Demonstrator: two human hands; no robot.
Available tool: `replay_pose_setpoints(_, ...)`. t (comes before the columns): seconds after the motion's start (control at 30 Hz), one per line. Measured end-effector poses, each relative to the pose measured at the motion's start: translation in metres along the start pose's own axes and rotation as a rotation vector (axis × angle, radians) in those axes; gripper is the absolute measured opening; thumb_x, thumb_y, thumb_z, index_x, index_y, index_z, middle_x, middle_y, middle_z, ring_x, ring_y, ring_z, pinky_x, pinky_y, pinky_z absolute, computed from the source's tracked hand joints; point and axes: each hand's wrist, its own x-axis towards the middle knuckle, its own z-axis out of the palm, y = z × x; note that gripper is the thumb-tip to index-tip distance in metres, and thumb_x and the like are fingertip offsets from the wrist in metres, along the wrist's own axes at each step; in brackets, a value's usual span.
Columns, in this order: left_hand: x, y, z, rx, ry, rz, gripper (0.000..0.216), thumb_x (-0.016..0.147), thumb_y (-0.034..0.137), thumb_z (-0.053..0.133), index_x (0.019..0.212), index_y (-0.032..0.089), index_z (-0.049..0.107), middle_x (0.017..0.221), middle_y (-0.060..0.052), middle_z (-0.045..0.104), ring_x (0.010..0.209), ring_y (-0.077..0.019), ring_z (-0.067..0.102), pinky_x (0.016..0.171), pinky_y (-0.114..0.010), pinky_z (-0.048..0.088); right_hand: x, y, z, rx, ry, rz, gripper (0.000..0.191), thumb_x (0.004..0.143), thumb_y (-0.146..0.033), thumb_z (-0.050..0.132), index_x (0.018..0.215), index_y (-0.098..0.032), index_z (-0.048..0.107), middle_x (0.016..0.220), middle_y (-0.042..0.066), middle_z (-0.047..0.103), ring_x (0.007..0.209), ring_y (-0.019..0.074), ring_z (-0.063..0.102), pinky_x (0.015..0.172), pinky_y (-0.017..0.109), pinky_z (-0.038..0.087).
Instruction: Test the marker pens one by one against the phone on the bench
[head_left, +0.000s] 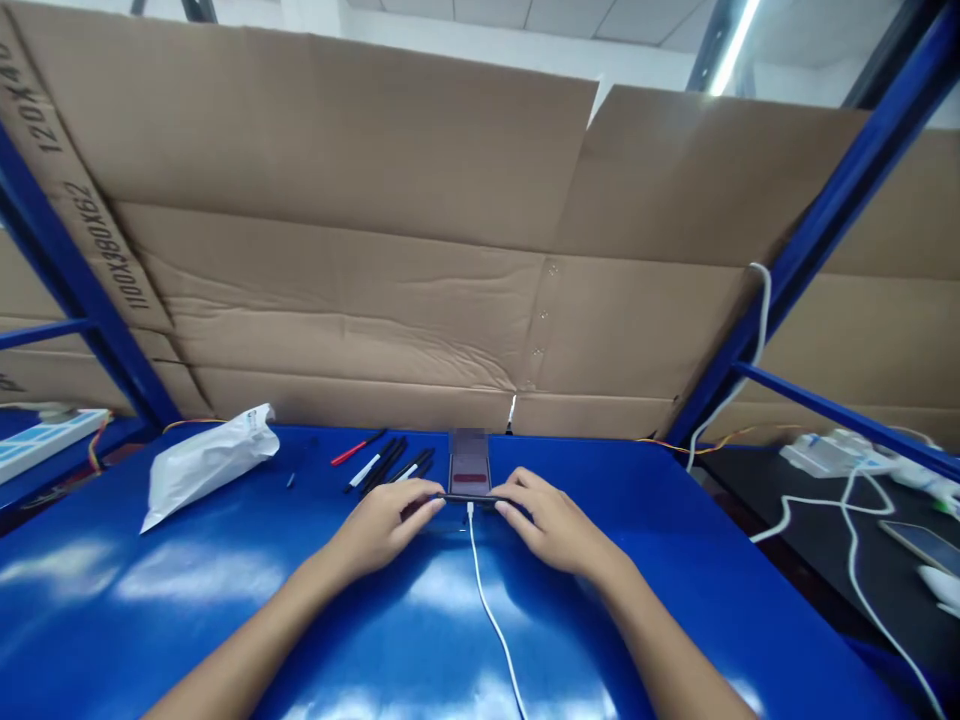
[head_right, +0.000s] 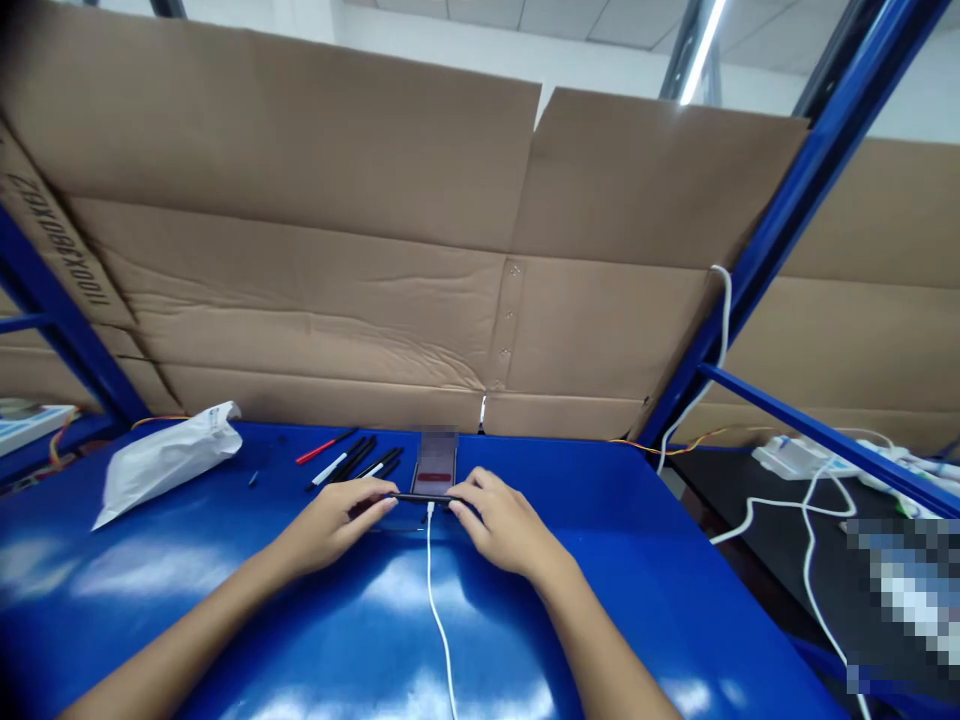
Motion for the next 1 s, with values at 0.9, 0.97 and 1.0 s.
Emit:
replay_pose_setpoints(0.9, 0.0, 0.001, 0.001, 0.046, 0.156, -0.092, 0.048, 0.104, 0.042, 0.03, 0.061, 0.021, 0.03, 0.057, 0.004, 0.036, 0.054, -0.0134, 0.036, 0.057, -0.027, 0.026, 0.007, -0.012, 0.038, -0.064, -0.058, 0.071, 0.007, 0.096, -0.017, 0.063, 0.1, -0.019, 0.069, 0.098, 0.007, 0.077, 0.089, 0.0213, 0.071, 0.073, 0.025, 0.044)
replay_pose_setpoints(0.97, -0.001, -0.003, -0.001, -0.034, 0.189, -0.146, 0.049, 0.105, 0.046, 0.03, 0.062, 0.022, 0.029, 0.057, 0.005, 0.034, 0.054, -0.0128, 0.033, 0.056, -0.027, 0.026, 0.008, -0.01, 0.039, 0.008, -0.026, 0.096, 0.006, 0.097, -0.02, 0.063, 0.097, -0.019, 0.069, 0.094, 0.006, 0.077, 0.086, 0.02, 0.071, 0.071, 0.024, 0.043)
replay_pose_setpoints(1.0, -0.001, -0.005, -0.001, -0.057, 0.184, -0.153, 0.05, 0.105, 0.047, 0.031, 0.062, 0.022, 0.03, 0.058, 0.005, 0.034, 0.055, -0.0127, 0.033, 0.055, -0.027, 0.026, 0.009, -0.009, 0.039, 0.053, 0.001, 0.091, 0.008, 0.099, -0.022, 0.062, 0.097, -0.019, 0.07, 0.094, 0.005, 0.077, 0.085, 0.0195, 0.071, 0.071, 0.024, 0.044)
